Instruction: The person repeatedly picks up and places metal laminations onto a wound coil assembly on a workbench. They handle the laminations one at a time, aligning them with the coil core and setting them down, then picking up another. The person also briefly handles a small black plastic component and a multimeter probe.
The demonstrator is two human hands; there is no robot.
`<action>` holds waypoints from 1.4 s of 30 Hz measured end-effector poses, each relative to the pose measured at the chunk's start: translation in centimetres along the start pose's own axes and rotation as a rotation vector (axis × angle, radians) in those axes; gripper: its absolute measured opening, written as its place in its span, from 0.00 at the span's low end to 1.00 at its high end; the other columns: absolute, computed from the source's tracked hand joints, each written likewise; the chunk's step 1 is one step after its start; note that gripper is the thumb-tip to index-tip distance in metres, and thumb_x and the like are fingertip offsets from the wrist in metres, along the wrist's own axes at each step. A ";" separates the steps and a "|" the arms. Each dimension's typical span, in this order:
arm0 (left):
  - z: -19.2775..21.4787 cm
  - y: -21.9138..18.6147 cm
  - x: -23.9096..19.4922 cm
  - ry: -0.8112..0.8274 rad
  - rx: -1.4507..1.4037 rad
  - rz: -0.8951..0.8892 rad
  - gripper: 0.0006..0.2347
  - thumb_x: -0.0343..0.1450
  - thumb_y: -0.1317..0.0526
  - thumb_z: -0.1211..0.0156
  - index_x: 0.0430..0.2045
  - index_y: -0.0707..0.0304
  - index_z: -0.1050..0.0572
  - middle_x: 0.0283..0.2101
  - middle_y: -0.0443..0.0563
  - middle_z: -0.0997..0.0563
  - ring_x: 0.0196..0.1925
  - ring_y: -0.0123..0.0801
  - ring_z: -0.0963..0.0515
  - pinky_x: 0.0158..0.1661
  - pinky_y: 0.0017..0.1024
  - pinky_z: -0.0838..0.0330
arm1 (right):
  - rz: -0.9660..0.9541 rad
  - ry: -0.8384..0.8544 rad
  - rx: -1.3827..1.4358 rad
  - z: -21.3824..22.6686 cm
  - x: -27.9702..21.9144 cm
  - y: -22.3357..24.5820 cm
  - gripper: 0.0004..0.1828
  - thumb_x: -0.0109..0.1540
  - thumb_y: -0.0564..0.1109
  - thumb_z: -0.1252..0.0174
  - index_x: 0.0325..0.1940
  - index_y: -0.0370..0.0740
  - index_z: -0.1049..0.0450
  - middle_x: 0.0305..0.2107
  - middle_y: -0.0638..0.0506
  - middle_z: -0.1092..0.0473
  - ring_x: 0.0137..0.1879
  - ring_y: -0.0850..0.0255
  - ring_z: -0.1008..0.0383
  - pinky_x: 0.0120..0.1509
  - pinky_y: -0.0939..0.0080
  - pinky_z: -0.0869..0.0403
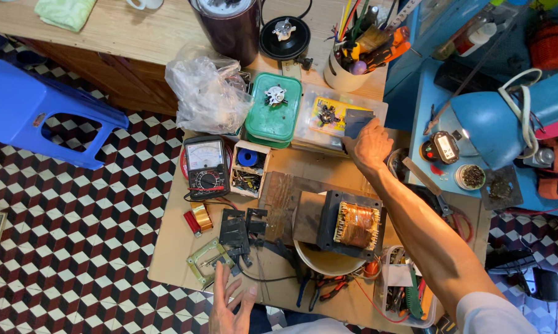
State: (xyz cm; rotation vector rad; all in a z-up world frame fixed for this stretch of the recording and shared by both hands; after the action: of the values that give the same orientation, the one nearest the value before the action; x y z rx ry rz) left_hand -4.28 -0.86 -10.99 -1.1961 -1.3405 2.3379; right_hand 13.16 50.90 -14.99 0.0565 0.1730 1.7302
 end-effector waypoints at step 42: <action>3.0 -7.6 -1.9 -0.002 0.043 -0.087 0.38 0.70 0.52 0.40 0.72 0.65 0.53 0.70 0.68 0.37 0.65 0.48 0.26 0.57 0.39 0.24 | 0.334 -0.009 0.032 2.1 1.7 0.0 0.16 0.69 0.49 0.43 0.48 0.35 0.37 0.31 0.30 0.28 0.36 0.30 0.26 0.40 0.33 0.28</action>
State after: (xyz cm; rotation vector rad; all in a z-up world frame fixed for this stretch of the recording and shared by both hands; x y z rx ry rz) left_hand -6.79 0.58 -3.12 -1.1009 -1.3091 2.2967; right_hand 13.14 52.75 -13.03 0.1225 0.1933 2.0596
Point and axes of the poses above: each hand's wrist, its own x-axis towards the middle knuckle, its own z-axis out of the back of the hand, y = z × x, the point moved 8 cm from there along x, towards the middle knuckle
